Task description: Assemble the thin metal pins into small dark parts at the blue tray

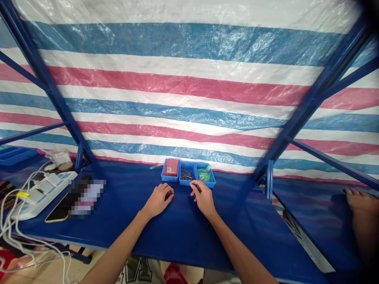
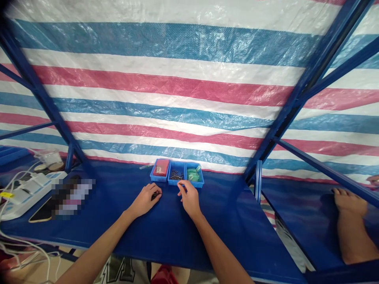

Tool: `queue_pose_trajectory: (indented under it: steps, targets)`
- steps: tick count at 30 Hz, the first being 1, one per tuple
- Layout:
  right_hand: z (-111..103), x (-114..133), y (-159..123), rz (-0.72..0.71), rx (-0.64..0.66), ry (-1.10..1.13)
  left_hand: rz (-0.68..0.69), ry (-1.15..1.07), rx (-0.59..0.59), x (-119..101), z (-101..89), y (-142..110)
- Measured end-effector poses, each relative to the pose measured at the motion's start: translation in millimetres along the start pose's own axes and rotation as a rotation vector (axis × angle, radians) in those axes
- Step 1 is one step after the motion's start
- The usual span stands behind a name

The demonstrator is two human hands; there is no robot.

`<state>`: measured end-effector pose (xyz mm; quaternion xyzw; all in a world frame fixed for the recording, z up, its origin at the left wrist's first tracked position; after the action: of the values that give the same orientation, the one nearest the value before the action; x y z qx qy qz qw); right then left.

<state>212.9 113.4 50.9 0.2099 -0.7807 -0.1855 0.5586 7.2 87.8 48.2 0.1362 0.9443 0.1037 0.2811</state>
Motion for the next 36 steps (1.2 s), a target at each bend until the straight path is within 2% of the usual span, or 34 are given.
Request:
queue_pose_trajectory:
  steps: [5, 13, 16, 21, 27, 36]
  targets:
    - [4.8, -3.5, -1.1, 0.03, 0.016, 0.032, 0.003, -0.001, 0.004, -0.2, 0.2, 0.5]
    - [-3.2, 18.1, 4.0, -0.187, -0.012, -0.156, 0.006, -0.011, -0.003, -2.0, -1.8, 0.1]
    - [-2.7, 22.9, 3.9, -0.216, -0.001, -0.181, 0.006, -0.009, -0.008, -0.8, -1.0, 0.1]
    - [-4.6, 18.4, 3.1, -0.172, -0.015, -0.182, 0.013, -0.007, -0.009, -0.7, -0.2, -0.2]
    - [-5.0, -6.9, -0.4, 0.037, -0.04, -0.032, 0.011, -0.005, 0.007, -1.0, 0.4, -0.1]
    - [4.6, -15.1, -1.6, 0.099, -0.035, 0.142, 0.002, -0.004, 0.007, -0.7, 0.3, -0.5]
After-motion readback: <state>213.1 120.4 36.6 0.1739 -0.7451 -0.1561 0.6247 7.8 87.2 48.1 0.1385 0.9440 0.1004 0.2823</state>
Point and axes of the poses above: each hand's wrist, its own y-axis towards the middle knuckle, its own z-axis out of the palm, x = y × z, the point moved 10 cm from there along y, towards the middle knuckle, and after that the axes turned 12 degrees about -z, right-handed, at the moved point
